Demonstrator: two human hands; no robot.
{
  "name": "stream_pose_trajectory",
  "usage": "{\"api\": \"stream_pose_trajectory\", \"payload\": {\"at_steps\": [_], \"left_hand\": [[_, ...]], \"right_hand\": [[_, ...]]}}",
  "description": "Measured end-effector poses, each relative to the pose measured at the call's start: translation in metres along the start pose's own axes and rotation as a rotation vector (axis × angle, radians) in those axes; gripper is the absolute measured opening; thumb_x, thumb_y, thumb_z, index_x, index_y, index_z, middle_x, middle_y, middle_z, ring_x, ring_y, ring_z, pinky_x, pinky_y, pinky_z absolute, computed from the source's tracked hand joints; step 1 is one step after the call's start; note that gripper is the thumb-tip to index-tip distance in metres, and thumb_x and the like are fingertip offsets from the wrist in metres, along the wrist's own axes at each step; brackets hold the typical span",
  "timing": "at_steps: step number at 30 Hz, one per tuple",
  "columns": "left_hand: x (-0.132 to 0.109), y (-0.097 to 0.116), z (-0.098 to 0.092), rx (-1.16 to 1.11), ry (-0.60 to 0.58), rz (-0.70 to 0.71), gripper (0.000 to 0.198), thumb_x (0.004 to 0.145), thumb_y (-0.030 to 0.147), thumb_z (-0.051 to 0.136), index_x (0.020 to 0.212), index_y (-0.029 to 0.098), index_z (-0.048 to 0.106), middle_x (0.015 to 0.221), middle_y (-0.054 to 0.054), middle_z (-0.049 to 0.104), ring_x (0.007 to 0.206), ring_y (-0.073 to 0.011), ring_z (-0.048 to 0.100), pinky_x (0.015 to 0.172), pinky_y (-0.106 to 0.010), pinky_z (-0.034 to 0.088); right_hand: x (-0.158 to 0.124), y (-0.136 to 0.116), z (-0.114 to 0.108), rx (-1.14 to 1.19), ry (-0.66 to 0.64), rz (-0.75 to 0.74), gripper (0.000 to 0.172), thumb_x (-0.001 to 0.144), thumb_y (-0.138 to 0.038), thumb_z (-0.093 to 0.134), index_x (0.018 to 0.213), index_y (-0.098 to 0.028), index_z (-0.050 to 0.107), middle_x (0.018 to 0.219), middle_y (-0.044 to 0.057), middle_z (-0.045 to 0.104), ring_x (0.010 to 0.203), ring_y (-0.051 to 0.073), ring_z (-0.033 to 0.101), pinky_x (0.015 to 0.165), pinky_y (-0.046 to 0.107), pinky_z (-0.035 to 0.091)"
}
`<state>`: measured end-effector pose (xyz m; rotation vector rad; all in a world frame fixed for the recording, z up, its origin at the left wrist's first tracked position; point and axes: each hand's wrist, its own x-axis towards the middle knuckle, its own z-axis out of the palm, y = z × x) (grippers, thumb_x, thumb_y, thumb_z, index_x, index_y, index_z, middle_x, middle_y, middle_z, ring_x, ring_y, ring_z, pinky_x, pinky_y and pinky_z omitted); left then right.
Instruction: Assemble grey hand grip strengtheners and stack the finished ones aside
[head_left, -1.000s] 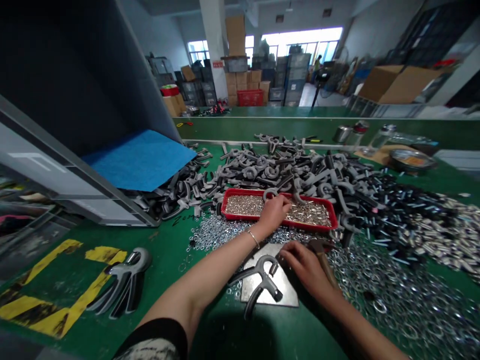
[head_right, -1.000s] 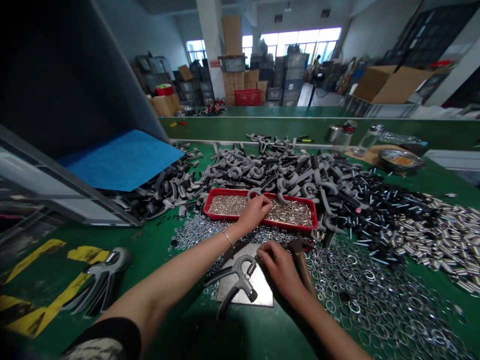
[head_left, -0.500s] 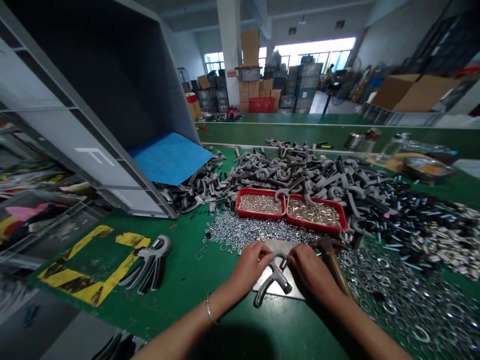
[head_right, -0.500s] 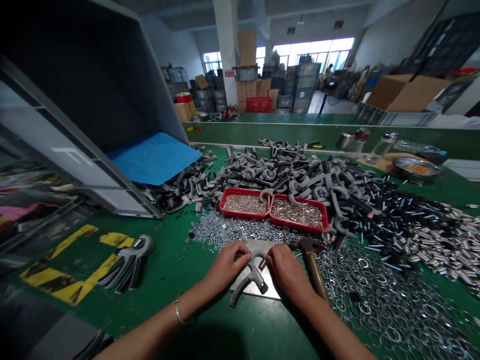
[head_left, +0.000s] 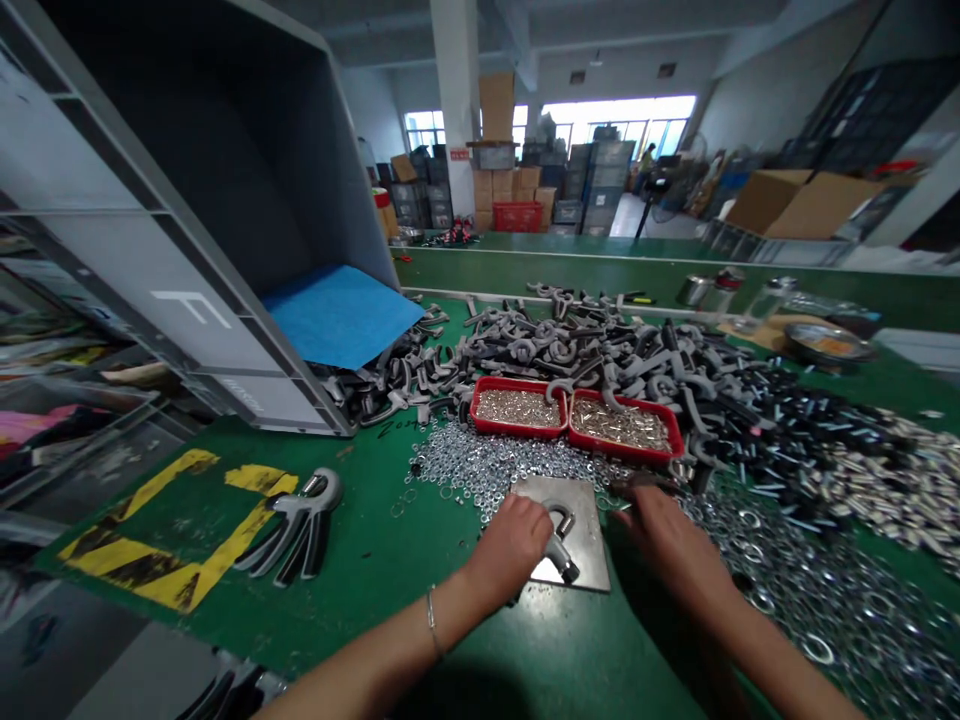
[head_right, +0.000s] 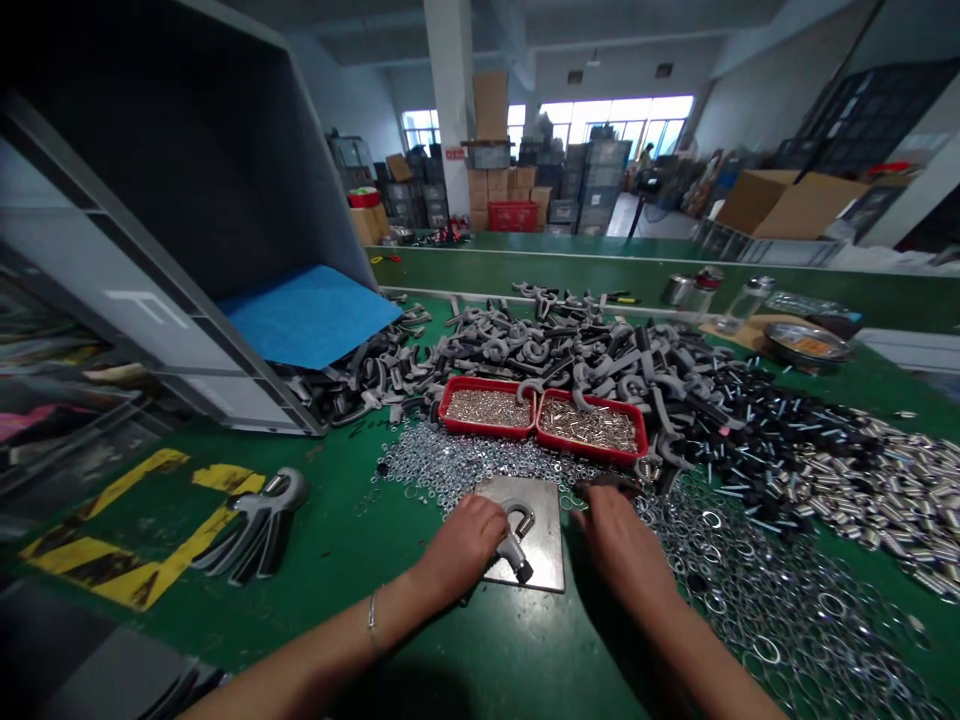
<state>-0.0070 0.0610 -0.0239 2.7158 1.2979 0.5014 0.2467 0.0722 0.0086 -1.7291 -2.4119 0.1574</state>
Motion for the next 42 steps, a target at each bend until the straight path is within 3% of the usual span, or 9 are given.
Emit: {"api": "stream_pose_trajectory", "payload": {"at_steps": [4, 10, 16, 23, 28, 31, 34, 39, 42], "left_hand": [[-0.010, 0.008, -0.005, 0.047, -0.049, 0.030, 0.025, 0.102, 0.026, 0.040, 0.111, 0.014, 0.061, 0.112, -0.011, 0.065, 0.103, -0.0259, 0.058, 0.091, -0.043, 0.044], [-0.017, 0.021, -0.019, 0.001, -0.091, -0.069, 0.032, 0.100, 0.028, 0.044, 0.127, 0.015, 0.052, 0.128, -0.010, 0.060, 0.115, -0.0268, 0.055, 0.100, -0.045, 0.042], [-0.014, 0.022, -0.016, -0.086, -0.038, -0.112, 0.031, 0.095, 0.024, 0.052, 0.125, 0.018, 0.054, 0.125, -0.011, 0.061, 0.114, -0.0287, 0.054, 0.102, -0.048, 0.041], [-0.022, 0.023, -0.006, -0.170, 0.041, -0.147, 0.041, 0.091, 0.021, 0.056, 0.131, 0.019, 0.048, 0.129, -0.012, 0.057, 0.118, -0.0297, 0.051, 0.106, -0.050, 0.039], [-0.025, 0.028, -0.002, -0.165, 0.124, -0.335, 0.083, 0.085, 0.023, 0.065, 0.151, 0.014, 0.015, 0.134, -0.020, 0.051, 0.122, -0.0348, 0.048, 0.107, -0.058, 0.034], [-0.024, 0.030, 0.001, -0.151, 0.131, -0.363, 0.094, 0.085, 0.024, 0.063, 0.153, 0.014, 0.000, 0.131, -0.020, 0.053, 0.116, -0.0342, 0.051, 0.105, -0.058, 0.036], [-0.024, 0.028, 0.002, -0.158, 0.145, -0.356, 0.093, 0.085, 0.024, 0.062, 0.154, 0.016, 0.000, 0.127, -0.019, 0.055, 0.112, -0.0338, 0.053, 0.103, -0.058, 0.038], [-0.015, 0.020, -0.012, -0.307, 0.113, -0.379, 0.083, 0.078, 0.028, 0.069, 0.149, 0.016, 0.028, 0.122, -0.016, 0.060, 0.112, -0.0348, 0.054, 0.102, -0.056, 0.040], [-0.003, 0.013, -0.026, -0.660, 0.023, -0.521, 0.069, 0.083, 0.036, 0.065, 0.143, 0.016, 0.036, 0.104, -0.012, 0.068, 0.097, -0.0291, 0.064, 0.088, -0.045, 0.050]], "right_hand": [[-0.034, 0.029, 0.003, -0.187, -0.008, 0.132, 0.016, 0.093, -0.033, 0.048, 0.091, -0.018, 0.054, 0.092, 0.016, 0.064, 0.084, 0.032, 0.062, 0.071, 0.041, 0.048], [-0.041, 0.045, 0.008, 0.152, 0.034, 0.207, 0.017, 0.090, -0.036, 0.046, 0.090, -0.020, 0.052, 0.087, 0.012, 0.064, 0.080, 0.027, 0.063, 0.070, 0.036, 0.048], [-0.053, 0.001, -0.017, 0.591, -0.129, 0.128, 0.033, 0.097, -0.046, 0.038, 0.115, -0.023, 0.053, 0.087, 0.006, 0.069, 0.074, 0.023, 0.066, 0.070, 0.034, 0.051], [-0.045, -0.018, -0.025, 0.510, -0.260, 0.138, 0.030, 0.096, -0.048, 0.040, 0.090, -0.025, 0.058, 0.078, 0.005, 0.071, 0.069, 0.025, 0.067, 0.067, 0.035, 0.049], [-0.032, -0.039, -0.044, 0.516, -0.268, 0.058, 0.034, 0.099, -0.047, 0.033, 0.100, -0.025, 0.059, 0.085, 0.006, 0.072, 0.073, 0.024, 0.066, 0.068, 0.034, 0.048], [-0.026, -0.045, -0.035, 0.409, -0.333, 0.061, 0.033, 0.097, -0.046, 0.037, 0.094, -0.022, 0.058, 0.081, 0.009, 0.070, 0.070, 0.026, 0.066, 0.067, 0.036, 0.047], [-0.035, -0.035, -0.019, 0.581, -0.383, 0.109, 0.040, 0.096, -0.053, 0.038, 0.085, -0.022, 0.060, 0.079, 0.006, 0.069, 0.071, 0.022, 0.065, 0.067, 0.033, 0.048], [-0.077, 0.006, -0.004, 0.838, -0.474, 0.469, 0.058, 0.094, -0.068, 0.024, 0.094, -0.024, 0.061, 0.063, 0.000, 0.063, 0.041, 0.017, 0.053, 0.039, 0.028, 0.040], [-0.072, 0.042, -0.006, 0.572, -0.267, 0.353, 0.046, 0.092, -0.060, 0.036, 0.087, -0.025, 0.065, 0.075, 0.005, 0.071, 0.065, 0.024, 0.067, 0.060, 0.032, 0.051]]}}
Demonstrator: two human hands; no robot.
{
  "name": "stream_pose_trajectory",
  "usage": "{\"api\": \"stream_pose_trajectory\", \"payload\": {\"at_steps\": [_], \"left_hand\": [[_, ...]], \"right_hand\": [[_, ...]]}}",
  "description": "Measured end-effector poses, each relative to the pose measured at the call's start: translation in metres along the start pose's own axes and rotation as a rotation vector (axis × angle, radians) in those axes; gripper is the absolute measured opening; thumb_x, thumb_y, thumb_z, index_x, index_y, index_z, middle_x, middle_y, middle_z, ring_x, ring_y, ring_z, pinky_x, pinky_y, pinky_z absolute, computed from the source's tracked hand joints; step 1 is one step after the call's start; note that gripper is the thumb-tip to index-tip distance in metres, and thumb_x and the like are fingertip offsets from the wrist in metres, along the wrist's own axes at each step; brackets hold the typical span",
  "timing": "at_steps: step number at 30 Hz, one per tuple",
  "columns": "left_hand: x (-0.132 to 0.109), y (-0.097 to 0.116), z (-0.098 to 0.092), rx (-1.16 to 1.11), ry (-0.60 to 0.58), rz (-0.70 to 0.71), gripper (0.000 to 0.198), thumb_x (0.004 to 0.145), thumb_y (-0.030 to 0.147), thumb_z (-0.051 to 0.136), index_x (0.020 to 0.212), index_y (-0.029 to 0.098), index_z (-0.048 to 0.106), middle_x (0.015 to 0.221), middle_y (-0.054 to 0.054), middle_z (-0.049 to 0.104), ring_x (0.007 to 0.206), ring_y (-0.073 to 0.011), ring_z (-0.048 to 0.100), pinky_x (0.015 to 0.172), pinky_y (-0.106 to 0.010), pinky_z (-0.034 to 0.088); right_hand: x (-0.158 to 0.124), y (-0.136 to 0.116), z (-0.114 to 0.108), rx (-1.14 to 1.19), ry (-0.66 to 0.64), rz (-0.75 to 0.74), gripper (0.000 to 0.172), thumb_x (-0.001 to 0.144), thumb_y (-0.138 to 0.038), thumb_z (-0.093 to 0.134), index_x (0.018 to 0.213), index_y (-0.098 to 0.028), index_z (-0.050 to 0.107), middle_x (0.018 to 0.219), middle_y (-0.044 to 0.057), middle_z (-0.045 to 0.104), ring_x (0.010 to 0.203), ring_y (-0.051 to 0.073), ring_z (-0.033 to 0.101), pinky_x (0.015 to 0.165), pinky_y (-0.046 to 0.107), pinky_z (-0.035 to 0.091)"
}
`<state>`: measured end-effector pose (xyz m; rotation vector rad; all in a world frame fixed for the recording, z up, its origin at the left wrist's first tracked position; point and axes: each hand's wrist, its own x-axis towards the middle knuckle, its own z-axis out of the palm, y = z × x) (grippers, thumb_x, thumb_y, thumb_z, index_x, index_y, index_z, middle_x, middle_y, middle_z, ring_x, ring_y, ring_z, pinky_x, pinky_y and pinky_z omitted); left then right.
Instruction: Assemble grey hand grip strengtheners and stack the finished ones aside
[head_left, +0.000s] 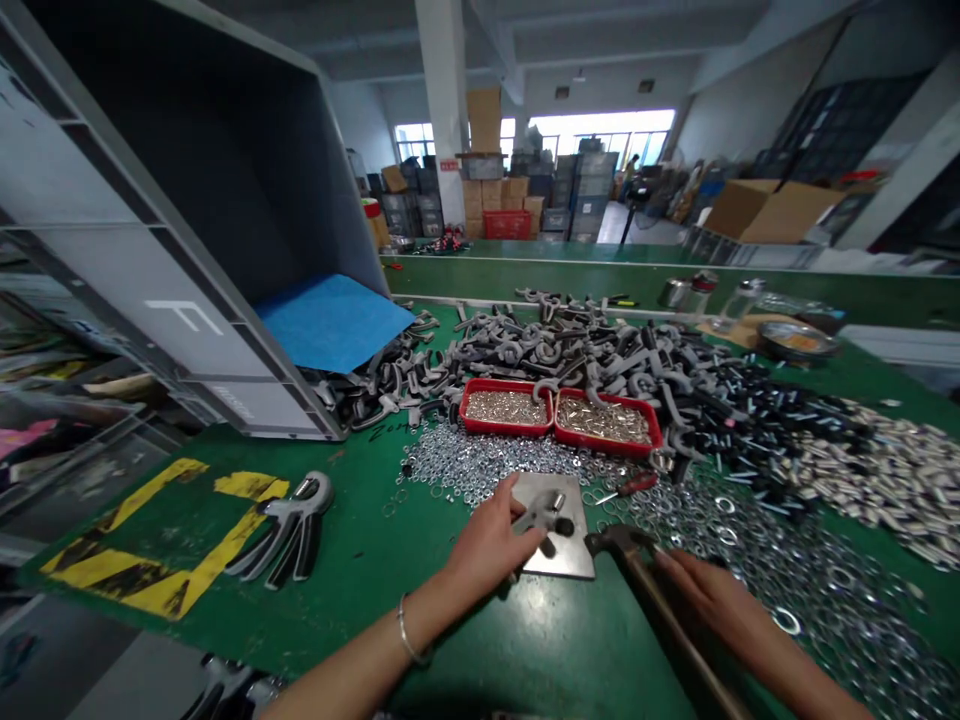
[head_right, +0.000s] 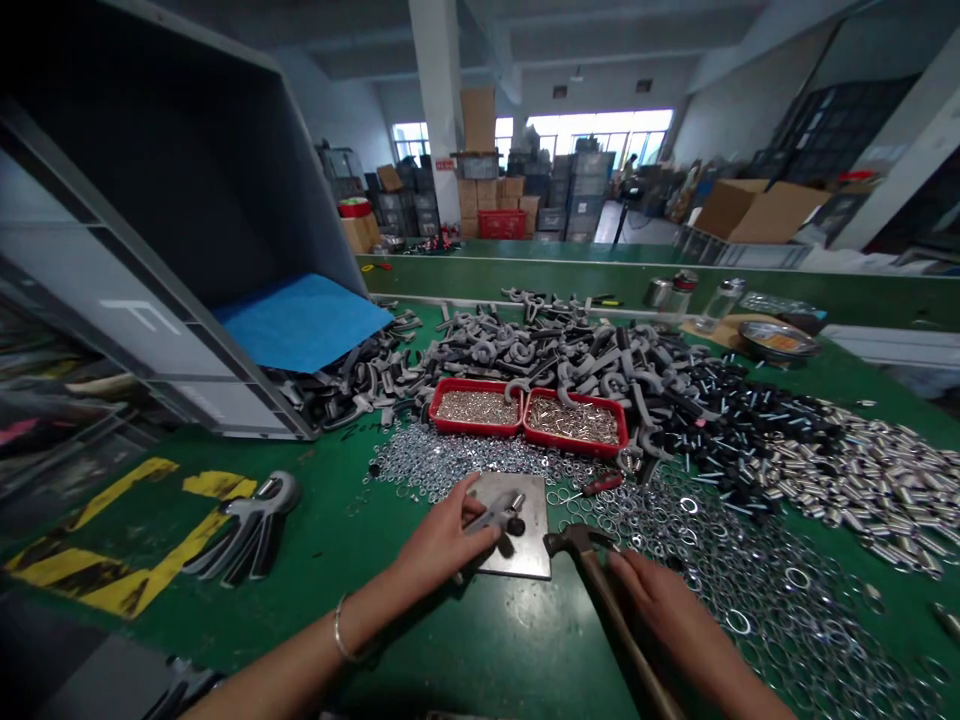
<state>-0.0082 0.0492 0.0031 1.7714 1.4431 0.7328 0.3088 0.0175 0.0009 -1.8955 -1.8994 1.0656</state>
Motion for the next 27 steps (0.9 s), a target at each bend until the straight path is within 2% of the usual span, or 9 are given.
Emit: {"api": "stream_pose_trajectory", "payload": {"at_steps": [2, 3, 6, 9, 13, 18, 21, 23, 27], "left_hand": [[0.008, 0.002, -0.007, -0.179, -0.064, -0.070, 0.058, 0.088, 0.040, 0.059, 0.138, 0.017, 0.041, 0.099, -0.010, 0.070, 0.091, -0.0247, 0.067, 0.082, -0.038, 0.053], [0.010, 0.001, -0.009, -0.185, -0.049, -0.064, 0.053, 0.089, 0.039, 0.058, 0.135, 0.018, 0.044, 0.103, -0.011, 0.069, 0.094, -0.0243, 0.066, 0.084, -0.038, 0.052], [0.009, -0.010, -0.015, 0.056, 0.076, 0.019, 0.039, 0.085, 0.028, 0.063, 0.122, 0.018, 0.056, 0.117, -0.013, 0.064, 0.113, -0.0268, 0.058, 0.100, -0.044, 0.043], [-0.003, -0.022, -0.016, 0.212, 0.064, 0.053, 0.025, 0.088, 0.023, 0.059, 0.111, 0.016, 0.061, 0.114, -0.012, 0.063, 0.114, -0.0266, 0.054, 0.103, -0.045, 0.040], [-0.014, -0.025, -0.006, 0.268, 0.071, 0.083, 0.034, 0.087, 0.031, 0.064, 0.117, 0.017, 0.057, 0.119, -0.012, 0.060, 0.116, -0.0283, 0.050, 0.102, -0.047, 0.039], [-0.005, -0.018, 0.012, 0.295, 0.035, 0.161, 0.040, 0.083, 0.031, 0.068, 0.119, 0.020, 0.055, 0.121, -0.010, 0.059, 0.116, -0.0295, 0.050, 0.101, -0.049, 0.038], [-0.003, -0.019, 0.015, 0.282, 0.034, 0.186, 0.039, 0.084, 0.033, 0.068, 0.119, 0.020, 0.055, 0.119, -0.010, 0.060, 0.114, -0.0294, 0.050, 0.100, -0.049, 0.038], [-0.006, -0.022, 0.014, 0.258, 0.044, 0.208, 0.041, 0.085, 0.034, 0.068, 0.121, 0.021, 0.053, 0.121, -0.009, 0.060, 0.115, -0.0289, 0.050, 0.101, -0.047, 0.038], [-0.013, -0.029, 0.010, 0.230, 0.059, 0.211, 0.044, 0.085, 0.035, 0.069, 0.123, 0.022, 0.051, 0.124, -0.008, 0.059, 0.116, -0.0284, 0.050, 0.102, -0.046, 0.037]], "right_hand": [[0.026, 0.008, -0.017, -0.229, 0.147, 0.015, 0.040, 0.093, -0.052, 0.037, 0.086, -0.025, 0.065, 0.084, 0.007, 0.074, 0.079, 0.026, 0.070, 0.073, 0.034, 0.051], [0.042, 0.009, -0.025, -0.293, 0.195, 0.057, 0.040, 0.094, -0.050, 0.037, 0.086, -0.024, 0.066, 0.087, 0.009, 0.074, 0.082, 0.028, 0.070, 0.076, 0.036, 0.051], [0.089, 0.006, -0.036, -0.366, 0.243, 0.180, 0.050, 0.094, -0.054, 0.036, 0.079, -0.018, 0.068, 0.089, 0.020, 0.074, 0.086, 0.036, 0.070, 0.076, 0.044, 0.050], [0.117, 0.001, -0.033, -0.400, 0.240, 0.254, 0.065, 0.092, -0.064, 0.035, 0.076, -0.012, 0.070, 0.090, 0.029, 0.073, 0.087, 0.042, 0.070, 0.075, 0.049, 0.050], [0.122, 0.000, -0.025, -0.395, 0.218, 0.279, 0.068, 0.093, -0.066, 0.032, 0.082, -0.010, 0.071, 0.091, 0.029, 0.073, 0.088, 0.040, 0.071, 0.074, 0.045, 0.051], [0.120, -0.019, -0.006, -0.389, 0.293, 0.304, 0.069, 0.088, -0.071, 0.040, 0.102, -0.007, 0.066, 0.095, 0.028, 0.072, 0.091, 0.040, 0.071, 0.071, 0.043, 0.050], [0.127, -0.038, 0.008, -0.380, 0.344, 0.276, 0.058, 0.090, -0.059, 0.045, 0.114, -0.008, 0.059, 0.098, 0.025, 0.073, 0.092, 0.036, 0.071, 0.072, 0.040, 0.050], [0.131, -0.048, 0.012, -0.374, 0.369, 0.245, 0.052, 0.092, -0.050, 0.044, 0.118, -0.006, 0.055, 0.098, 0.026, 0.072, 0.090, 0.036, 0.071, 0.072, 0.040, 0.049], [0.128, -0.053, 0.006, -0.328, 0.362, 0.104, 0.041, 0.094, -0.036, 0.042, 0.121, -0.008, 0.055, 0.104, 0.020, 0.072, 0.092, 0.029, 0.070, 0.076, 0.035, 0.049]]}}
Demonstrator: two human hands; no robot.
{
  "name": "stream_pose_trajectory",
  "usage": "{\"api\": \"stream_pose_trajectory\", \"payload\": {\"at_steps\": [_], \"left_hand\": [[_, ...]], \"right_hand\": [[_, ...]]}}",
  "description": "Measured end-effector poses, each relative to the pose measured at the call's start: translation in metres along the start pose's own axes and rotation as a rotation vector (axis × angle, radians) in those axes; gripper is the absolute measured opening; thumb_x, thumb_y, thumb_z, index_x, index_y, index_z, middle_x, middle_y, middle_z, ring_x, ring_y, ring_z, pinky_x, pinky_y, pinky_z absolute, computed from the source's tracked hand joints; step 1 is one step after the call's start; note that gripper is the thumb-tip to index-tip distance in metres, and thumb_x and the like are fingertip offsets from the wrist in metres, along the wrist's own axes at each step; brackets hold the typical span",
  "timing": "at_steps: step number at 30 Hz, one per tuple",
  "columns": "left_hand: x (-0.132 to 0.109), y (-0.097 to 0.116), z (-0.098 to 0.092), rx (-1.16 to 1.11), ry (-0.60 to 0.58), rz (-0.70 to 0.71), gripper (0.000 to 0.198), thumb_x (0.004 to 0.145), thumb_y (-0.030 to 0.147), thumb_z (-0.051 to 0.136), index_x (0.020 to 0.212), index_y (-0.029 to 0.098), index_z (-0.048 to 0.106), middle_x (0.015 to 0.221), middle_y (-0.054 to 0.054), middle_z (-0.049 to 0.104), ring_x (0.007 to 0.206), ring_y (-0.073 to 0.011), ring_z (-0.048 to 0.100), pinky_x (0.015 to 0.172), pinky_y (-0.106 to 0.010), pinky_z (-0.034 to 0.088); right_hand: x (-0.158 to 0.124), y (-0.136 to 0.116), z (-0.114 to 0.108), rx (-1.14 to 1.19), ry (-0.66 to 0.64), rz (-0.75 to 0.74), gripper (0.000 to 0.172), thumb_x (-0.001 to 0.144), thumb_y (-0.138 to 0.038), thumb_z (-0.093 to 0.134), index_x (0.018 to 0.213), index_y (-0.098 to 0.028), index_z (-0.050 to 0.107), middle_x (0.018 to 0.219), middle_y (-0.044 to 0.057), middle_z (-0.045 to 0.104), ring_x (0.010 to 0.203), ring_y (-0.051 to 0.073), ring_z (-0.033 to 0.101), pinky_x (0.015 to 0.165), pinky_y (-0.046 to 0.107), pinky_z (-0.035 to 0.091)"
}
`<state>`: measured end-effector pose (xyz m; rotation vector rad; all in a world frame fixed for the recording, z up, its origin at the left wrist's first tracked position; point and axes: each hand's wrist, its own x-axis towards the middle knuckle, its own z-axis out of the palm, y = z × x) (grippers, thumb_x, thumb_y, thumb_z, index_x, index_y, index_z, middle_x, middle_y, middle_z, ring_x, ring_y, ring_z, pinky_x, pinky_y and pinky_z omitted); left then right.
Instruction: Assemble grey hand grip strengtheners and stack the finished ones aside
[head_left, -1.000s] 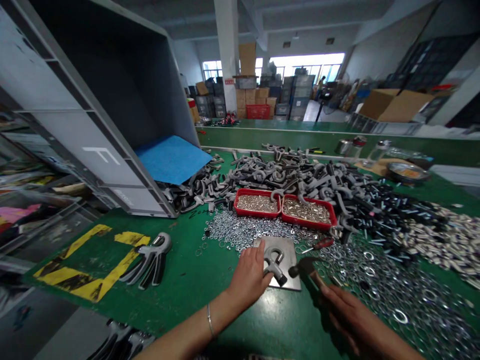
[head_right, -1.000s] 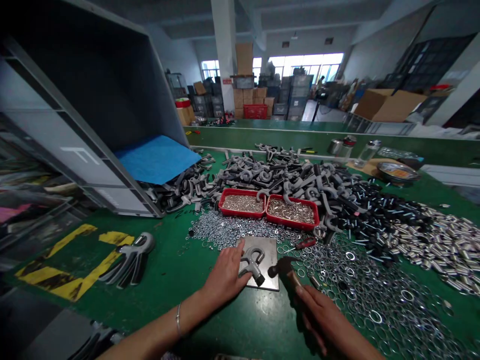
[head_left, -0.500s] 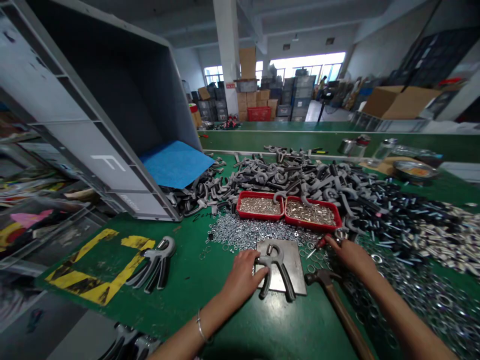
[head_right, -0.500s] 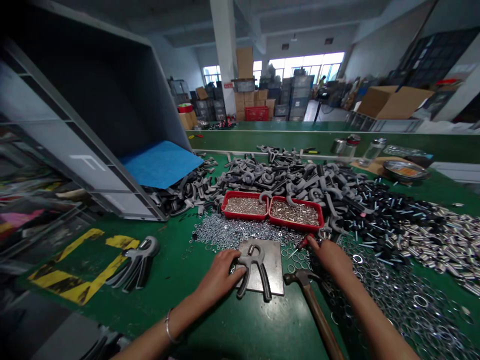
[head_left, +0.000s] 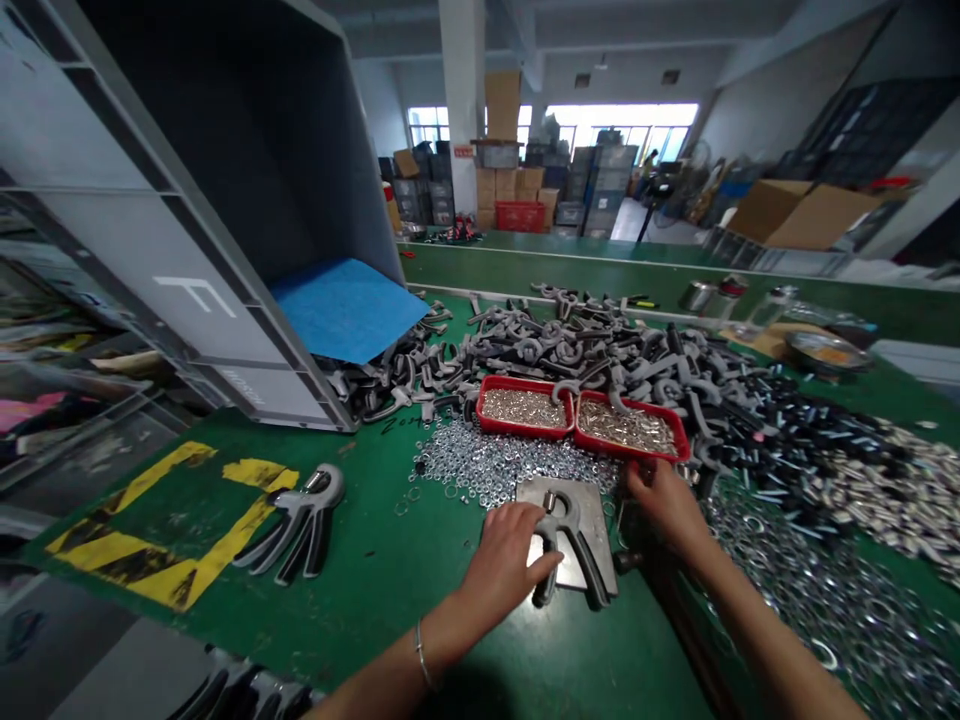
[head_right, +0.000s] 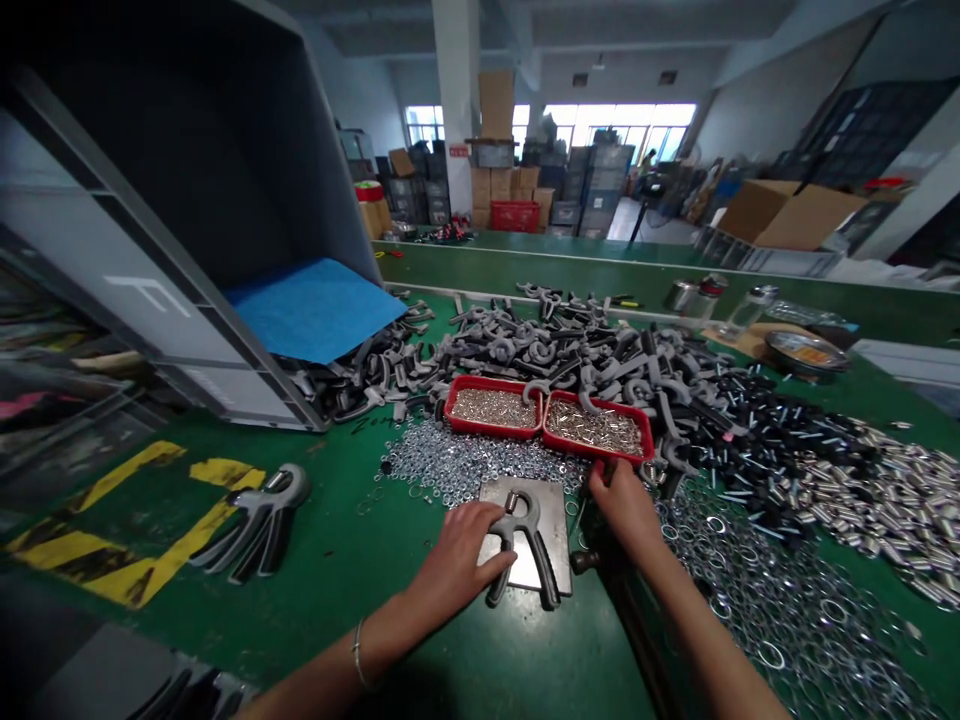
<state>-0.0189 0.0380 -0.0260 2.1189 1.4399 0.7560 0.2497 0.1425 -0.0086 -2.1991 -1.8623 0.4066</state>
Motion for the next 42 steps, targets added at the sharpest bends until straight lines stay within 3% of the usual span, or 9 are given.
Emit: {"api": "stream_pose_trajectory", "payload": {"at_steps": [3, 5, 11, 17, 24, 29, 33, 36, 42], "left_hand": [[0.000, 0.000, 0.000, -0.003, -0.004, -0.008, 0.043, 0.085, 0.034, 0.070, 0.121, 0.022, 0.051, 0.123, -0.008, 0.059, 0.116, -0.0283, 0.050, 0.102, -0.045, 0.036], [0.001, 0.001, 0.000, 0.004, -0.006, -0.018, 0.041, 0.085, 0.034, 0.070, 0.119, 0.021, 0.052, 0.121, -0.008, 0.059, 0.114, -0.0281, 0.050, 0.100, -0.045, 0.037], [0.003, 0.000, 0.003, 0.009, 0.001, -0.020, 0.039, 0.086, 0.033, 0.068, 0.119, 0.021, 0.052, 0.121, -0.008, 0.058, 0.114, -0.0279, 0.049, 0.100, -0.046, 0.036], [0.004, 0.007, 0.000, 0.031, -0.023, -0.044, 0.039, 0.086, 0.033, 0.067, 0.119, 0.021, 0.052, 0.122, -0.008, 0.058, 0.114, -0.0277, 0.049, 0.100, -0.046, 0.037], [0.009, 0.017, 0.000, 0.099, -0.045, -0.083, 0.045, 0.083, 0.032, 0.068, 0.123, 0.018, 0.052, 0.122, -0.010, 0.057, 0.116, -0.0304, 0.047, 0.104, -0.049, 0.034], [0.008, 0.011, -0.007, 0.016, -0.099, -0.070, 0.044, 0.083, 0.029, 0.067, 0.124, 0.022, 0.051, 0.125, -0.007, 0.056, 0.118, -0.0282, 0.047, 0.104, -0.046, 0.035], [0.005, 0.010, -0.005, 0.005, -0.091, -0.101, 0.047, 0.083, 0.028, 0.067, 0.126, 0.021, 0.049, 0.127, -0.008, 0.055, 0.119, -0.0284, 0.046, 0.105, -0.046, 0.035], [0.004, 0.009, -0.001, 0.006, -0.082, -0.098, 0.047, 0.084, 0.027, 0.066, 0.127, 0.020, 0.048, 0.128, -0.009, 0.054, 0.120, -0.0283, 0.045, 0.106, -0.046, 0.034], [0.000, 0.004, 0.003, 0.018, -0.059, -0.068, 0.050, 0.086, 0.029, 0.065, 0.131, 0.021, 0.045, 0.131, -0.009, 0.053, 0.122, -0.0278, 0.044, 0.107, -0.046, 0.033]], "right_hand": [[-0.007, 0.006, -0.006, 0.048, -0.020, -0.088, 0.039, 0.093, -0.038, 0.048, 0.122, -0.014, 0.056, 0.112, 0.014, 0.070, 0.100, 0.025, 0.068, 0.083, 0.030, 0.049], [-0.013, 0.006, -0.004, 0.050, -0.036, -0.111, 0.039, 0.092, -0.047, 0.050, 0.112, -0.016, 0.063, 0.108, 0.013, 0.069, 0.099, 0.027, 0.067, 0.085, 0.033, 0.048], [-0.007, -0.010, 0.016, 0.047, -0.009, -0.096, 0.048, 0.089, -0.061, 0.050, 0.085, -0.016, 0.065, 0.098, 0.015, 0.065, 0.088, 0.028, 0.066, 0.075, 0.035, 0.047], [0.007, -0.022, 0.026, 0.174, -0.133, -0.176, 0.043, 0.087, -0.053, 0.053, 0.059, -0.020, 0.060, 0.058, 0.002, 0.064, 0.058, 0.019, 0.062, 0.055, 0.027, 0.038], [0.003, -0.030, 0.023, 0.263, -0.053, -0.149, 0.026, 0.077, -0.041, 0.063, 0.060, -0.022, 0.058, 0.065, 0.006, 0.067, 0.066, 0.023, 0.064, 0.061, 0.030, 0.040], [-0.021, -0.010, -0.010, 0.371, -0.013, -0.124, 0.027, 0.082, -0.048, 0.055, 0.090, -0.022, 0.056, 0.077, 0.006, 0.069, 0.066, 0.024, 0.066, 0.060, 0.033, 0.045], [-0.045, -0.011, -0.021, 0.728, -0.170, -0.122, 0.033, 0.086, -0.052, 0.056, 0.101, -0.022, 0.053, 0.082, 0.004, 0.070, 0.065, 0.021, 0.068, 0.064, 0.033, 0.053], [-0.057, -0.025, -0.013, 1.101, -0.268, -0.057, 0.031, 0.089, -0.051, 0.058, 0.097, -0.022, 0.054, 0.088, 0.005, 0.072, 0.062, 0.018, 0.067, 0.061, 0.031, 0.054], [-0.067, -0.052, 0.017, 1.220, -0.245, -0.116, 0.028, 0.087, -0.046, 0.066, 0.098, -0.023, 0.056, 0.075, -0.001, 0.068, 0.064, 0.017, 0.065, 0.060, 0.027, 0.052]]}}
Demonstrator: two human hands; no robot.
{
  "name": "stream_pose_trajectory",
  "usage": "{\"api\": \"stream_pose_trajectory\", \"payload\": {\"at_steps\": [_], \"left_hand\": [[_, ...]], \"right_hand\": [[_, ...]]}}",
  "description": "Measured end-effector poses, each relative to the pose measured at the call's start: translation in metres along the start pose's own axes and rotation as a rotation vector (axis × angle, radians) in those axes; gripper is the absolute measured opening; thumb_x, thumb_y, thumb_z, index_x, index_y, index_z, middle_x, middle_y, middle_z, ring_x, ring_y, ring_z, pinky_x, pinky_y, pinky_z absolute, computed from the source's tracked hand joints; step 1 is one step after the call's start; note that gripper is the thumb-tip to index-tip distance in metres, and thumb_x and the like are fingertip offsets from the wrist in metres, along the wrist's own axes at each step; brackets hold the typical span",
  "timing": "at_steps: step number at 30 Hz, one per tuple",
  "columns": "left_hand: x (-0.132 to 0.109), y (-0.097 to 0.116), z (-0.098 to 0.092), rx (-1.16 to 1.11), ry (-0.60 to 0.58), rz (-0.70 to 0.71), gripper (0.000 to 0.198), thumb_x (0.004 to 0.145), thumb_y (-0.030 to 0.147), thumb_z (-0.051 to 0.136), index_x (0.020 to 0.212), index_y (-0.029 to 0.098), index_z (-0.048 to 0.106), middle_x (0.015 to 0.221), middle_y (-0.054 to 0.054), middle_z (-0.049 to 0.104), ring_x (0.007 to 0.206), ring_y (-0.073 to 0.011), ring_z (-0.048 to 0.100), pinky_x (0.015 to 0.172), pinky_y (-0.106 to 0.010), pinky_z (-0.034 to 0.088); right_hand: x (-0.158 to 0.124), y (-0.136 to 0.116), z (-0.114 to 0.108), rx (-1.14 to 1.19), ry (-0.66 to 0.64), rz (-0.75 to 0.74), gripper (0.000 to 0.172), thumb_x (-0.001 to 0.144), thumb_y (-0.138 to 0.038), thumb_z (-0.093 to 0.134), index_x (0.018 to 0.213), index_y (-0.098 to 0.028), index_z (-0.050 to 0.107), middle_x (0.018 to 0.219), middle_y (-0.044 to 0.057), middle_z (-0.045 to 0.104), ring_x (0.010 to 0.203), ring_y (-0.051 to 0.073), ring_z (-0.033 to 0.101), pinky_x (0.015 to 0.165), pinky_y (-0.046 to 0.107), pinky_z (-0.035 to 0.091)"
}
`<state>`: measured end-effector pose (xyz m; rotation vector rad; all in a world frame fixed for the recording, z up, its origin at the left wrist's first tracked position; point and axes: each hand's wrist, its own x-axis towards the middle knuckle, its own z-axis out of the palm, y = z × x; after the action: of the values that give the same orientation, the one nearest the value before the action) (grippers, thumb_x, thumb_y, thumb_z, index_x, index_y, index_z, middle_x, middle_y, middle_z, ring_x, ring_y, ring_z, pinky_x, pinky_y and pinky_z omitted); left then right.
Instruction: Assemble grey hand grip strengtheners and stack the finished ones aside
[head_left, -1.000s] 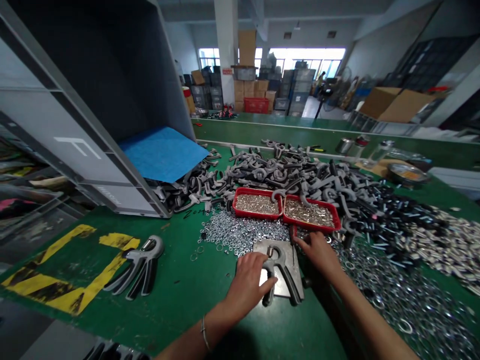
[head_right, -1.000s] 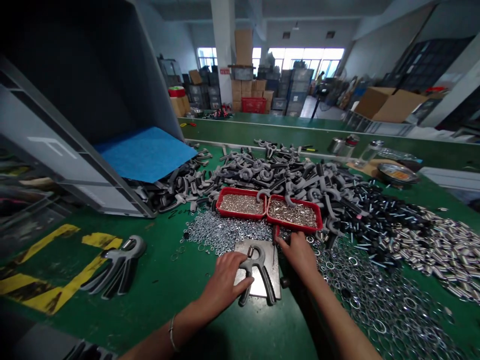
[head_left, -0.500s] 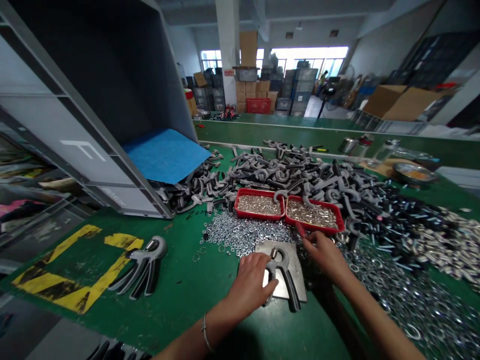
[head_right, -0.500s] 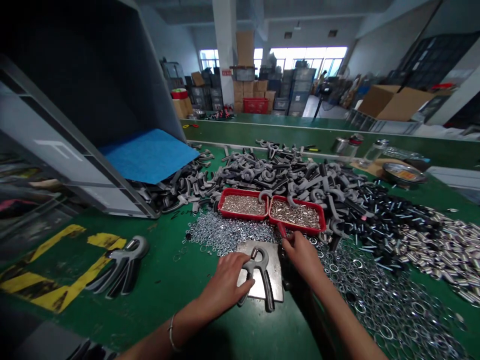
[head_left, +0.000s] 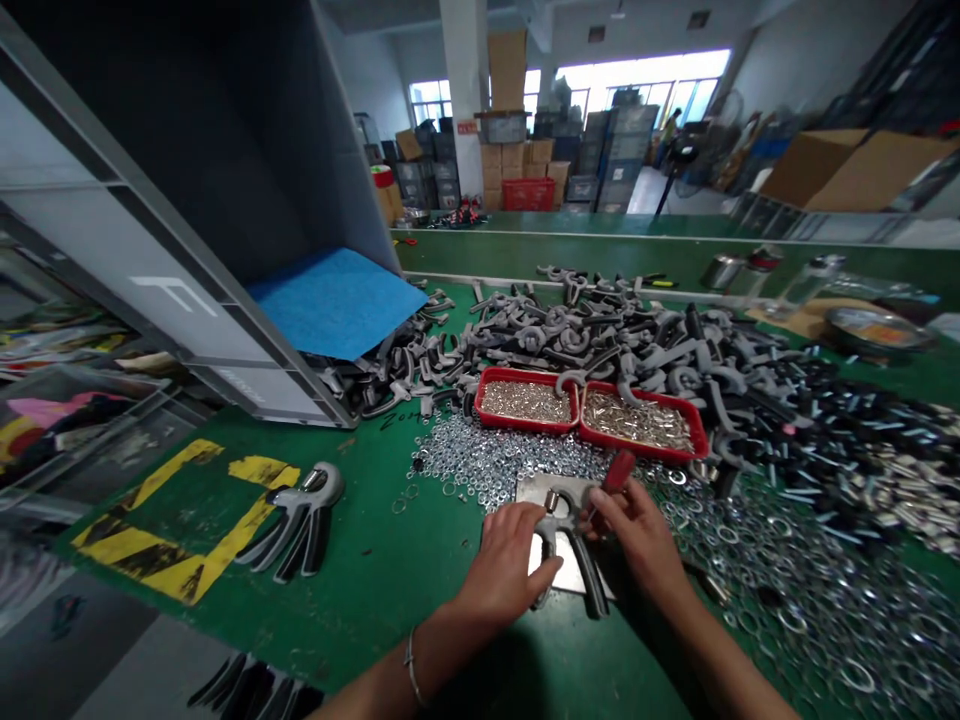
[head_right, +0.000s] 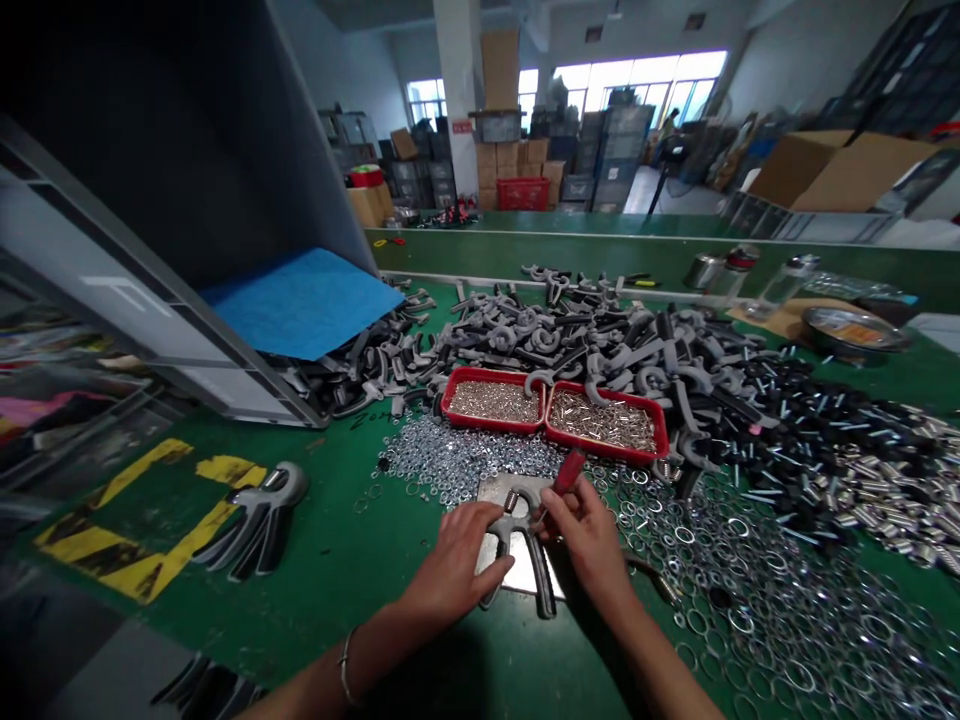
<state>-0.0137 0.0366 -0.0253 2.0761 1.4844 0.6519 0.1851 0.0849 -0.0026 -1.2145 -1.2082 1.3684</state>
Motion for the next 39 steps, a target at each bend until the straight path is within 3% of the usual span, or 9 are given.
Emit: {"api": "stream_pose_trajectory", "payload": {"at_steps": [4, 11, 22, 25, 30, 35, 39], "left_hand": [[0.001, -0.001, 0.001, 0.012, -0.006, 0.002, 0.050, 0.086, 0.030, 0.065, 0.131, 0.022, 0.045, 0.130, -0.009, 0.053, 0.122, -0.0281, 0.044, 0.106, -0.046, 0.033], [0.003, 0.000, 0.000, -0.004, -0.018, -0.011, 0.048, 0.086, 0.032, 0.065, 0.130, 0.022, 0.047, 0.128, -0.009, 0.054, 0.121, -0.0281, 0.045, 0.105, -0.046, 0.033], [0.004, 0.002, -0.002, -0.006, -0.018, -0.020, 0.047, 0.086, 0.031, 0.064, 0.128, 0.022, 0.046, 0.128, -0.009, 0.054, 0.121, -0.0282, 0.046, 0.105, -0.047, 0.033], [0.003, 0.003, -0.002, -0.005, -0.021, -0.022, 0.047, 0.087, 0.031, 0.063, 0.129, 0.022, 0.046, 0.127, -0.009, 0.054, 0.120, -0.0277, 0.046, 0.105, -0.046, 0.034], [0.002, 0.004, -0.002, 0.028, -0.027, -0.026, 0.047, 0.088, 0.032, 0.062, 0.131, 0.020, 0.045, 0.129, -0.010, 0.053, 0.122, -0.0279, 0.045, 0.107, -0.046, 0.033], [0.004, 0.010, -0.009, 0.041, -0.058, -0.047, 0.046, 0.088, 0.034, 0.063, 0.130, 0.020, 0.047, 0.128, -0.010, 0.054, 0.120, -0.0281, 0.046, 0.106, -0.046, 0.035], [0.006, 0.011, -0.012, 0.017, -0.061, -0.029, 0.045, 0.089, 0.034, 0.063, 0.130, 0.022, 0.050, 0.130, -0.009, 0.054, 0.122, -0.0272, 0.045, 0.106, -0.045, 0.035]], "right_hand": [[0.001, 0.005, 0.007, -0.007, -0.016, -0.032, 0.025, 0.086, -0.044, 0.069, 0.094, -0.023, 0.058, 0.074, -0.002, 0.066, 0.065, 0.014, 0.062, 0.063, 0.025, 0.050], [0.003, 0.004, 0.005, -0.057, 0.015, 0.026, 0.032, 0.082, -0.050, 0.071, 0.089, -0.022, 0.057, 0.072, 0.003, 0.072, 0.067, 0.023, 0.070, 0.066, 0.034, 0.055], [-0.002, 0.013, 0.008, -0.173, 0.023, -0.054, 0.029, 0.088, -0.051, 0.062, 0.094, -0.024, 0.055, 0.076, 0.002, 0.072, 0.071, 0.024, 0.071, 0.069, 0.035, 0.054], [-0.005, 0.009, 0.011, -0.320, 0.025, -0.102, 0.026, 0.091, -0.050, 0.058, 0.094, -0.024, 0.056, 0.079, 0.003, 0.072, 0.074, 0.025, 0.070, 0.071, 0.035, 0.052], [0.003, -0.001, 0.019, -0.648, -0.123, -0.237, 0.020, 0.093, -0.043, 0.054, 0.091, -0.023, 0.057, 0.078, 0.004, 0.069, 0.073, 0.025, 0.065, 0.069, 0.035, 0.046], [0.006, -0.019, 0.020, -0.564, -0.241, -0.231, 0.021, 0.092, -0.044, 0.057, 0.085, -0.024, 0.058, 0.076, 0.001, 0.067, 0.071, 0.021, 0.062, 0.066, 0.032, 0.046], [-0.003, -0.036, 0.017, -0.132, -0.243, -0.137, 0.021, 0.094, -0.048, 0.053, 0.096, -0.027, 0.053, 0.074, -0.001, 0.067, 0.061, 0.019, 0.062, 0.059, 0.031, 0.048]]}}
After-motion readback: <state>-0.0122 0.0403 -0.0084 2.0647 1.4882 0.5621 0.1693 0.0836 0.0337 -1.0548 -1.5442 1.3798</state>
